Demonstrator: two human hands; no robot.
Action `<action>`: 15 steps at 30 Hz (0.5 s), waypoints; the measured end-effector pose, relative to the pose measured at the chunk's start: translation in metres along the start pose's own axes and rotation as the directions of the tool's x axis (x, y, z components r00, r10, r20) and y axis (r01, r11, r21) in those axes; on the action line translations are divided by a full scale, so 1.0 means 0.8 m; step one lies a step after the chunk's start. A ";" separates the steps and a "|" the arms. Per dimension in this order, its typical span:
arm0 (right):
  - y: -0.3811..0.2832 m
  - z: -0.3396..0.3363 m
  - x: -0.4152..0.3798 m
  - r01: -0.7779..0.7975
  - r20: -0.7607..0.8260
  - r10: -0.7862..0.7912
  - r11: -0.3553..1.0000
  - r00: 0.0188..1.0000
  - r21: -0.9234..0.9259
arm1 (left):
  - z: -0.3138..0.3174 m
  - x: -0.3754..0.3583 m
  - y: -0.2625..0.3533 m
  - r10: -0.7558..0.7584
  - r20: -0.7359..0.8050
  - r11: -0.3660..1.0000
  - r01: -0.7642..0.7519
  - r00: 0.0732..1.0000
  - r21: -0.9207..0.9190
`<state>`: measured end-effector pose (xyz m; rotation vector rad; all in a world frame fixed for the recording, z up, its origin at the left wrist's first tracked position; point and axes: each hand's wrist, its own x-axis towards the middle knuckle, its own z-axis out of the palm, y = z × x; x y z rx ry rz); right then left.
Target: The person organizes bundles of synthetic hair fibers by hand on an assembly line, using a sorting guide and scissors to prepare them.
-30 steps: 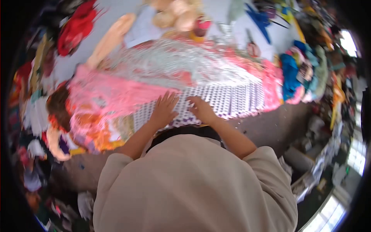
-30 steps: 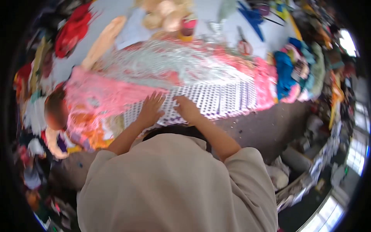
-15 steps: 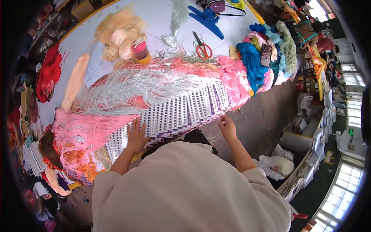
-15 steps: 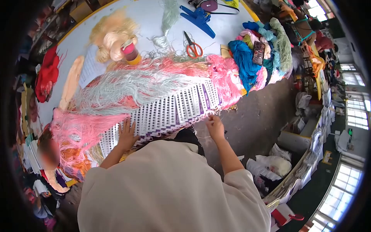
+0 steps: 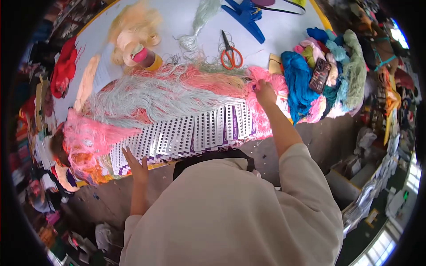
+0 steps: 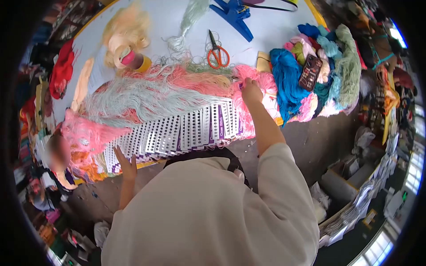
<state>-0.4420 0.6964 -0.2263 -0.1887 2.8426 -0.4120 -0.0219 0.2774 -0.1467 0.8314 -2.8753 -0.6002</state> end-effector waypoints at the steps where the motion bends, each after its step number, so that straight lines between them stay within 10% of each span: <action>1: -0.004 0.002 0.011 -0.003 0.073 0.010 0.995 0.997 -0.098 | 0.004 -0.016 0.009 -0.100 0.012 0.995 0.100 0.995 -0.029; 6: -0.016 -0.002 0.048 -0.082 0.198 0.117 0.981 0.973 -0.178 | 0.006 -0.052 0.073 -0.255 0.118 0.962 0.265 0.960 -0.071; 10: 0.021 0.009 0.060 0.034 0.103 -0.048 0.991 0.994 0.127 | 0.014 -0.032 0.105 -0.225 0.048 0.956 0.230 0.973 -0.183; 13: -0.011 -0.048 0.025 -0.189 0.205 0.063 0.704 0.977 0.685 | 0.004 0.005 0.148 -0.180 0.016 0.943 0.177 0.983 -0.282; 15: -0.022 -0.036 0.001 0.138 -0.106 -0.089 0.598 0.990 0.790 | 0.013 0.028 0.175 -0.084 0.017 0.915 0.084 0.996 -0.394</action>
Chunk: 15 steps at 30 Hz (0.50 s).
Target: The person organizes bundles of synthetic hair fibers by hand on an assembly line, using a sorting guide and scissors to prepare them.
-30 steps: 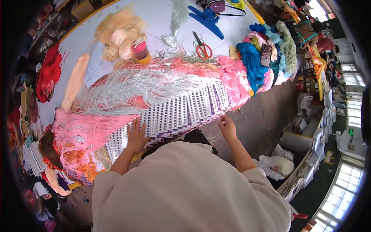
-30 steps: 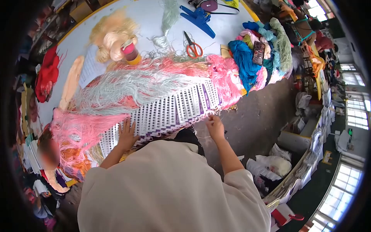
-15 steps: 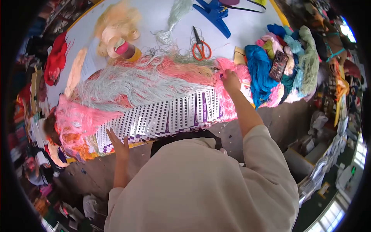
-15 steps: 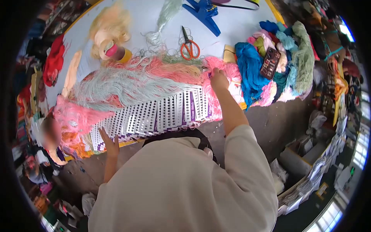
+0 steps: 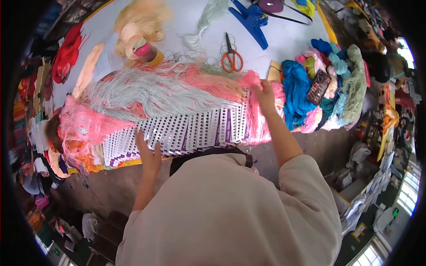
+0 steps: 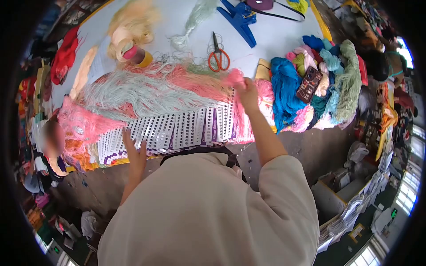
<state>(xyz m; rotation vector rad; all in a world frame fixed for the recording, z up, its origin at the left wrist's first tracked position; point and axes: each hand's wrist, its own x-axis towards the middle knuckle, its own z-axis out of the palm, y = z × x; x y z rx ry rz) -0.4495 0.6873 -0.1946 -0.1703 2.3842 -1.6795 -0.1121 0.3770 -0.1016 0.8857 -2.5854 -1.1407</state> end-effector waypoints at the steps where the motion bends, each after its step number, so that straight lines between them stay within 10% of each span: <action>1: -0.054 0.012 -0.024 -0.084 0.018 0.084 0.996 0.996 -0.022 | 0.016 0.010 0.003 0.051 0.037 0.997 -0.048 0.998 -0.062; 4: -0.050 0.066 -0.074 -0.166 0.172 0.146 0.981 0.974 0.103 | 0.083 0.044 0.024 0.001 0.538 0.932 0.194 0.843 -0.305; 6: -0.081 0.093 -0.106 -0.037 0.270 0.039 0.999 0.962 -0.013 | 0.146 0.053 0.070 0.076 0.550 0.585 0.410 0.831 -0.700; 10: -0.076 0.121 -0.144 0.289 0.309 -0.309 0.951 0.900 0.111 | 0.211 0.082 0.094 -0.086 0.627 0.118 0.633 0.774 -0.765; 15: -0.048 0.072 -0.139 -0.021 0.388 0.091 0.983 0.917 -0.181 | 0.218 0.082 0.047 -0.185 0.694 -0.012 0.704 0.696 -0.710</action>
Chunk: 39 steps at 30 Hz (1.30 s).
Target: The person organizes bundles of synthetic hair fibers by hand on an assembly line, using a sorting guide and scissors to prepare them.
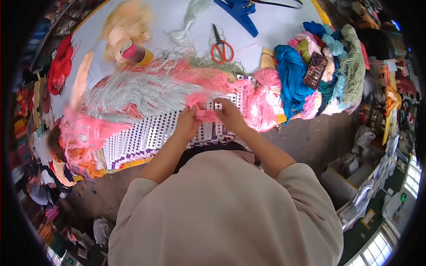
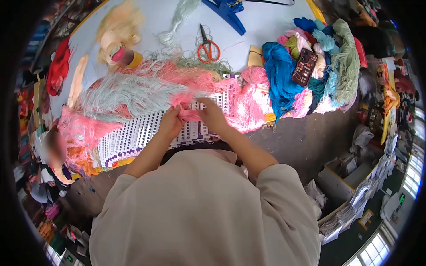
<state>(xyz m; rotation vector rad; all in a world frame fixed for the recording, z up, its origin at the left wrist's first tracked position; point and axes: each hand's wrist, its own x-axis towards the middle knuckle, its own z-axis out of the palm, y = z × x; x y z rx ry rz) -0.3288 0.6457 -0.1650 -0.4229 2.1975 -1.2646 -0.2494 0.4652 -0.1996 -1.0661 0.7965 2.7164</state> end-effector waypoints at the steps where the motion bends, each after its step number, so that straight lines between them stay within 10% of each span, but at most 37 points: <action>1: 0.017 -0.009 0.007 -0.057 -0.084 0.058 0.998 0.995 0.009 | -0.005 -0.008 0.003 -0.020 0.026 1.000 0.020 0.999 -0.017; 4: 0.073 -0.035 0.051 0.010 -0.270 -0.105 0.944 0.957 -0.331 | -0.002 -0.035 0.008 -0.076 0.016 0.993 0.077 0.997 -0.084; 8: 0.076 -0.044 0.097 0.059 -0.144 -0.146 0.873 0.979 -0.483 | 0.035 -0.074 0.028 -0.106 0.203 0.961 0.152 0.973 -0.230; 13: 0.086 -0.053 0.123 0.113 -0.249 -0.223 0.914 0.942 -0.391 | 0.070 -0.092 0.115 0.145 0.243 0.973 -0.093 0.959 -0.211; 14: 0.087 -0.058 0.120 -0.026 -0.298 -0.041 0.976 0.954 -0.218 | 0.069 -0.085 0.135 0.189 0.203 0.972 -0.154 0.961 -0.179; 16: 0.071 -0.077 0.116 0.036 -0.308 -0.031 0.999 0.951 0.011 | 0.059 -0.062 0.154 0.255 0.115 0.967 -0.252 0.960 -0.033; 18: 0.027 -0.098 0.099 0.060 -0.194 0.007 0.940 0.981 0.335 | 0.026 -0.033 0.144 0.596 -0.259 0.551 -0.152 0.760 0.820; 23: -0.128 -0.088 0.039 0.128 -0.080 -0.104 0.893 0.991 0.432 | 0.114 -0.091 0.112 0.324 0.276 0.751 -0.423 0.905 0.507; 30: -0.208 -0.038 -0.010 0.283 -0.114 -0.263 0.929 0.958 0.237 | 0.150 -0.129 0.119 0.440 0.209 0.739 -0.484 0.874 0.468; 39: -0.284 -0.010 -0.022 0.470 -0.072 -0.467 0.882 0.881 0.030 | 0.115 -0.194 0.172 0.670 0.365 0.277 -0.673 0.647 0.685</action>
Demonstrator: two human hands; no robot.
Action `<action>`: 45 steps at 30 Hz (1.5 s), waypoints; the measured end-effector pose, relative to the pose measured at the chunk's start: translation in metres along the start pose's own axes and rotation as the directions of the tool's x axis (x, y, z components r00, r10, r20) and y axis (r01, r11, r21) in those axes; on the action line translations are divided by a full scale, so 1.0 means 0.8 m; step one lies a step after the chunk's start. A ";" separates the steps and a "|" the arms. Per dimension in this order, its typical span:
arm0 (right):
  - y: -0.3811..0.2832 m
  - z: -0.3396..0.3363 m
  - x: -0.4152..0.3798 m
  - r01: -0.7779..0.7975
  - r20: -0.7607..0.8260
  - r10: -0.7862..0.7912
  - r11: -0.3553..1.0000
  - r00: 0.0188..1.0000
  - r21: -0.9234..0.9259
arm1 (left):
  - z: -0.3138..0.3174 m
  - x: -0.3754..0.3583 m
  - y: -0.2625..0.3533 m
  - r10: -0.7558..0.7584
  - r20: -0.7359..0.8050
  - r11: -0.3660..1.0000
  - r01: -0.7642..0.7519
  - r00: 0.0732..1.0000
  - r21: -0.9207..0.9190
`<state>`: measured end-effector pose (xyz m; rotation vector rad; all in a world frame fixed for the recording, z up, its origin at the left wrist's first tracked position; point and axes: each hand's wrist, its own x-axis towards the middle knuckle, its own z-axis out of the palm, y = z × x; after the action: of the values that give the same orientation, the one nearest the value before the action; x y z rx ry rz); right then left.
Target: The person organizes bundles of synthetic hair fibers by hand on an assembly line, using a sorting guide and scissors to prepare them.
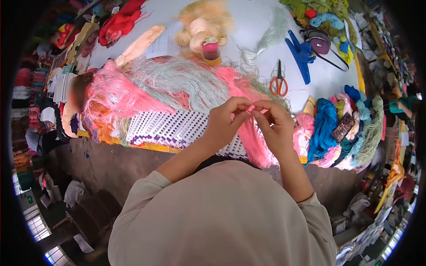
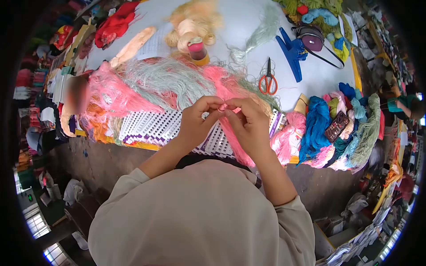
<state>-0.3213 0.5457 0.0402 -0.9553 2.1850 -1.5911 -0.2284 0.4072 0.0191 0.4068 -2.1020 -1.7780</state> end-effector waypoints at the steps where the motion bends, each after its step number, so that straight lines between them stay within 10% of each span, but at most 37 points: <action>1: -0.003 0.010 0.002 0.017 0.002 -0.017 0.999 1.000 -0.030 | -0.011 -0.004 -0.001 0.017 0.005 0.999 -0.017 1.000 0.037; 19: -0.136 0.254 0.037 -0.067 -0.002 0.067 0.996 0.998 -0.063 | -0.304 -0.039 0.000 0.162 0.149 0.986 -0.165 0.975 0.004; 34: -0.149 0.307 0.020 -0.377 0.075 0.370 0.904 0.926 0.199 | -0.370 -0.016 -0.023 0.162 0.487 0.985 -0.167 0.858 -0.034; 40: -0.146 0.308 0.017 -0.496 0.211 0.519 0.502 0.828 0.708 | -0.357 -0.006 -0.037 0.201 0.559 0.837 0.155 0.805 -0.524; 45: -0.136 0.310 0.014 -0.425 0.275 0.559 0.155 0.782 0.892 | -0.347 -0.002 -0.048 0.226 0.544 0.807 0.157 0.808 -0.569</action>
<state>-0.1506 0.3354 0.0529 0.2626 0.9456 -2.0448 -0.1033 0.1565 0.0220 -0.4258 -1.6825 -2.6494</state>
